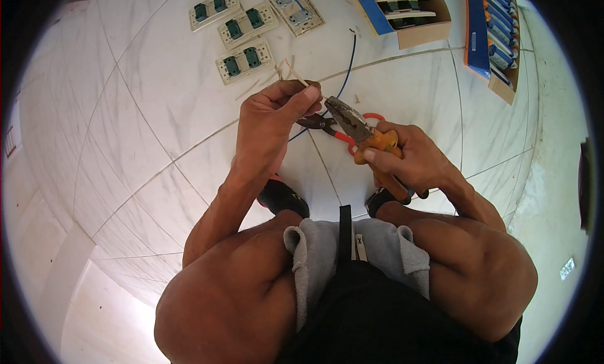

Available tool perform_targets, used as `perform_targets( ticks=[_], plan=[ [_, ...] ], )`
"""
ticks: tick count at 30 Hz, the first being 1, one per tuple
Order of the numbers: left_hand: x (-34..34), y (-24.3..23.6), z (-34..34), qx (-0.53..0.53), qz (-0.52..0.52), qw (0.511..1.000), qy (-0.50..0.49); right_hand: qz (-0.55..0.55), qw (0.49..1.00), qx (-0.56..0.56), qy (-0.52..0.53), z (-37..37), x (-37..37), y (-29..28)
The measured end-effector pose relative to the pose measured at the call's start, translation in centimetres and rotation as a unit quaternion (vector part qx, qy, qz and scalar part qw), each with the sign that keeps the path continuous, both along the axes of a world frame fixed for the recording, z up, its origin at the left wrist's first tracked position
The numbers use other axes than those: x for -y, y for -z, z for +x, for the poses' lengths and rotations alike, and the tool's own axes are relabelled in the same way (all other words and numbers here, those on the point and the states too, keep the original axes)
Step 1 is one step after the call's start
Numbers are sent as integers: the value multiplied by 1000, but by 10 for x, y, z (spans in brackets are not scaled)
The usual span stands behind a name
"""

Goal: The person prepares electrical wires while sitting on the floor by using pliers to strip insulation and trim the ends of a white cable.

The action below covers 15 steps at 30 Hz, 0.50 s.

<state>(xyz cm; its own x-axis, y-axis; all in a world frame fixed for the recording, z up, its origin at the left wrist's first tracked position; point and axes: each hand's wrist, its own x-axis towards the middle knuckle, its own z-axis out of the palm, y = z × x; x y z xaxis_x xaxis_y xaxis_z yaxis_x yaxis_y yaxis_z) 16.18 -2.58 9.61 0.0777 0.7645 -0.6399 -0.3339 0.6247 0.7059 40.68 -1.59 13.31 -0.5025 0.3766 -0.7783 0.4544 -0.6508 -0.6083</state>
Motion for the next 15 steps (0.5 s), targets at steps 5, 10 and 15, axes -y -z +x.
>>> perform_targets(
  ticks=[5, 10, 15],
  plan=[
    [0, 2, -2, 15, 34, 999, -2, -10, 1000, -14, 5, -2, 0, 2],
    [0, 3, 0, 24, 15, 1000, -11, -7, 1000, -8, 7, -1, 0, 2],
    [0, 0, 1, 8, 16, 1000, -9, -32, 999, 6, 0, -3, -2, -3]
  ],
)
